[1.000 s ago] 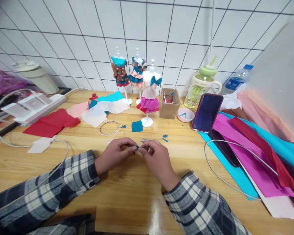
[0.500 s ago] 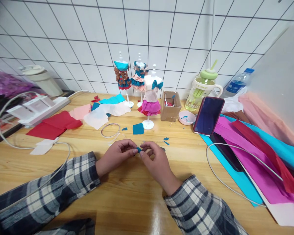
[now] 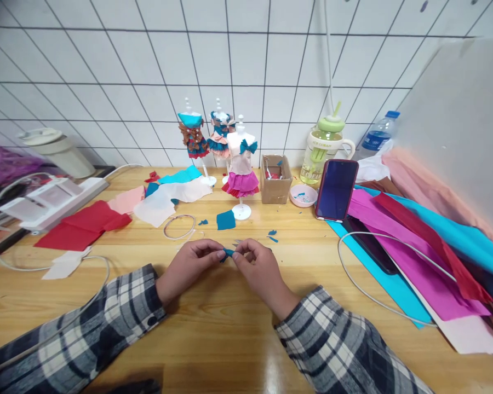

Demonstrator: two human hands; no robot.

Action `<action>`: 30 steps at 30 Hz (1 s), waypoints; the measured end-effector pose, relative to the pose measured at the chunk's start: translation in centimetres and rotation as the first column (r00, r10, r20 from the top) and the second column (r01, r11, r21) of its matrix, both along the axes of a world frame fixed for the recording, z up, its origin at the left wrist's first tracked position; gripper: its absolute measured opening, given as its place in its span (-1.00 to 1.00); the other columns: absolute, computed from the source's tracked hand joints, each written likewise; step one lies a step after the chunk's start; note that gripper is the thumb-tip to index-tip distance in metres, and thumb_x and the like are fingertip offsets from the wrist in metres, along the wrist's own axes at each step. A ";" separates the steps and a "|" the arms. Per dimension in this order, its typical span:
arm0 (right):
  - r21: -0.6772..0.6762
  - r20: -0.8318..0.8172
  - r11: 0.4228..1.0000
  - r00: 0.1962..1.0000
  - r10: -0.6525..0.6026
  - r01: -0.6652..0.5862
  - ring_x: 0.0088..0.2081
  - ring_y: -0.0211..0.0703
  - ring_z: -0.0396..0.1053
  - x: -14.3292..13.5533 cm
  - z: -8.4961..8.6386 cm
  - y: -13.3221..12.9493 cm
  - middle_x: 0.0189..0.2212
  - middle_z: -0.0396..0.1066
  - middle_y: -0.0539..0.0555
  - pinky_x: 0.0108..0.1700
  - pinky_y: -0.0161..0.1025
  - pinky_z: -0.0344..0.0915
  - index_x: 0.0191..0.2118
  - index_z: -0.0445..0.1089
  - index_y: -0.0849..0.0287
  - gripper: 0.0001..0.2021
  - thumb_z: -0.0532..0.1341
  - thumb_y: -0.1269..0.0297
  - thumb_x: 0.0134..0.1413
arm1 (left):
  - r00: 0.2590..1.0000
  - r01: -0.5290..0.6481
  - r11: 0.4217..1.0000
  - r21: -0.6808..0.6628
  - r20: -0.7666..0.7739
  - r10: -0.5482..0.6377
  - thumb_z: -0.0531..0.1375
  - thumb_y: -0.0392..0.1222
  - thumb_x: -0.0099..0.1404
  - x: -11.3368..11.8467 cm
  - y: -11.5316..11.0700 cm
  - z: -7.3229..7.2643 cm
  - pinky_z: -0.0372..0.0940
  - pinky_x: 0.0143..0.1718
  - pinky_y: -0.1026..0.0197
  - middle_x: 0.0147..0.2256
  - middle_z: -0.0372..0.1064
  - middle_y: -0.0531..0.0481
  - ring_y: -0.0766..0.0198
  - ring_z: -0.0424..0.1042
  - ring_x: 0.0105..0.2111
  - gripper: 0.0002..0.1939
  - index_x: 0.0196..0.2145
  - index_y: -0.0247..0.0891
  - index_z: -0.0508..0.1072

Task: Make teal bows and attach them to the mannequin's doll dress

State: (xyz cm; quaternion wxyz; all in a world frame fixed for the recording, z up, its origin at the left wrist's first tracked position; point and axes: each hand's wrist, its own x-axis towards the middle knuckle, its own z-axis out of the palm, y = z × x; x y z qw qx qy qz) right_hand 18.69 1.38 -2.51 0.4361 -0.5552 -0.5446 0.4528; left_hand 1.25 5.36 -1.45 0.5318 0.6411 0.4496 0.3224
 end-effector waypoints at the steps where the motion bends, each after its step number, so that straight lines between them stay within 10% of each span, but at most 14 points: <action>1: -0.009 -0.019 1.000 1.000 0.004 -0.004 -0.58 -0.32 0.10 0.1 0.0 0.0 -0.64 0.15 -0.12 -0.55 -0.36 0.04 -0.41 0.29 0.15 -0.87 0.17 0.20 -0.02 | 1.000 0.007 1.000 0.003 -0.009 -0.007 0.28 -0.09 0.12 0.0 0.0 0.0 0.35 -0.26 0.23 -0.36 0.53 -0.04 0.25 0.47 -0.34 -0.79 -0.35 -0.30 0.52; 10: 0.026 -0.022 1.000 1.000 0.015 -0.015 -0.57 -0.34 0.10 0.5 0.1 0.2 -0.63 0.14 -0.12 -0.53 -0.38 0.05 -0.43 0.29 0.17 -0.88 0.18 0.24 -0.02 | 0.984 0.147 0.989 0.003 -0.100 -0.146 0.26 -0.05 0.13 0.0 -0.2 -0.2 0.30 -0.37 0.26 -0.43 0.50 -0.04 0.28 0.42 -0.44 -0.76 -0.41 -0.33 0.50; 16: -0.061 -0.073 0.997 0.996 0.049 -0.054 -0.59 -0.38 0.20 0.1 0.0 0.0 -0.31 0.36 0.01 -0.58 -0.37 0.15 -0.03 0.28 0.16 -0.58 0.22 0.13 -0.03 | 0.990 0.130 0.991 0.030 -0.057 -0.128 0.22 -0.08 0.16 0.1 -0.1 0.0 0.26 -0.37 0.29 -0.45 0.43 0.00 0.32 0.36 -0.44 -0.78 -0.43 -0.33 0.43; 30: -0.063 0.099 0.981 0.977 0.188 -0.183 -0.52 -0.30 0.22 1.2 -0.7 0.4 -0.52 0.42 -0.02 -0.48 -0.35 0.14 -0.41 0.47 0.16 -0.85 0.24 0.20 -0.02 | 0.982 0.129 0.970 0.204 -0.164 -0.096 0.16 -0.11 0.21 -0.8 0.2 -0.3 0.30 -0.30 0.26 -0.41 0.42 -0.01 0.27 0.38 -0.38 -0.82 -0.39 -0.29 0.42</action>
